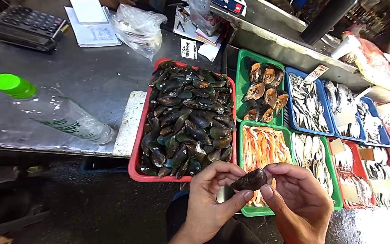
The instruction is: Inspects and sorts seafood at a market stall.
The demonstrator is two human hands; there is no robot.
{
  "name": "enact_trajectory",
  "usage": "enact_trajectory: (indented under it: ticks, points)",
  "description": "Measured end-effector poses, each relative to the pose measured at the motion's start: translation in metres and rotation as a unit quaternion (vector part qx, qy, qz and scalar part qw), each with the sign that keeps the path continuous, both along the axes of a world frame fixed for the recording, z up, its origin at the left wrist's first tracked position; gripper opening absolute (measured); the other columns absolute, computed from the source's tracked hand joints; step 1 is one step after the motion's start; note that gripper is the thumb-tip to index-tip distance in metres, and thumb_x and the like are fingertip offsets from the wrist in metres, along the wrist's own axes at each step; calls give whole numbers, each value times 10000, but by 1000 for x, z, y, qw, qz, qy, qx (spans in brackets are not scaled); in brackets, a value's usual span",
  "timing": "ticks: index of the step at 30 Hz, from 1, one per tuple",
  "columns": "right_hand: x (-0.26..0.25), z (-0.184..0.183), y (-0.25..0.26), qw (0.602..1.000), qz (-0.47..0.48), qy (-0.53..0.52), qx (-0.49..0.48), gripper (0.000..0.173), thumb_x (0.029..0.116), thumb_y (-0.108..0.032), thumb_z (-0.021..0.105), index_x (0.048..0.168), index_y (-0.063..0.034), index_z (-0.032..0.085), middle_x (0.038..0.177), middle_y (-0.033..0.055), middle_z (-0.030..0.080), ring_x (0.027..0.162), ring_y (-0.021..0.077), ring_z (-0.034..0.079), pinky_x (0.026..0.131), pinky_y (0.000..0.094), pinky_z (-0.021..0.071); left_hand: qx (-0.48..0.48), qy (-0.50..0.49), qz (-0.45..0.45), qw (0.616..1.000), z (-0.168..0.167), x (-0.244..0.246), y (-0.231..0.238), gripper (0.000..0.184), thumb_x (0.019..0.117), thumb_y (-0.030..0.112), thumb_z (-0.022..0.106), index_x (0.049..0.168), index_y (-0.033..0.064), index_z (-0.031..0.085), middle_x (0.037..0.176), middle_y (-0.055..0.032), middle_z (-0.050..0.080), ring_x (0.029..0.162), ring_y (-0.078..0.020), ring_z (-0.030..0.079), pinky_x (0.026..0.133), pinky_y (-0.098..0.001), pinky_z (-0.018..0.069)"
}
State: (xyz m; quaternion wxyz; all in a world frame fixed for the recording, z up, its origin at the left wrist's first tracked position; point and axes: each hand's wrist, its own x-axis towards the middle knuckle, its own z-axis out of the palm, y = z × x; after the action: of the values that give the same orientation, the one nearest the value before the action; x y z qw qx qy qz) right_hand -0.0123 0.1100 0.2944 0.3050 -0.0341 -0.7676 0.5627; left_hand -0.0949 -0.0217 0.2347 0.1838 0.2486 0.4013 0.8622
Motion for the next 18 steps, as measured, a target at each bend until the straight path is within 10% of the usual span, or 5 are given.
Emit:
enact_trajectory:
  ticks: [18]
  points:
    - [3, 1, -3, 997, -35, -6, 63, 113, 964, -183, 707, 1043, -105, 732, 991, -20, 724, 873, 40, 681, 743, 161, 576, 159, -260, -239, 922, -7, 8, 5, 298, 957, 140, 708, 1234, 49, 646, 1098, -71, 731, 905, -99, 716, 779, -241, 595]
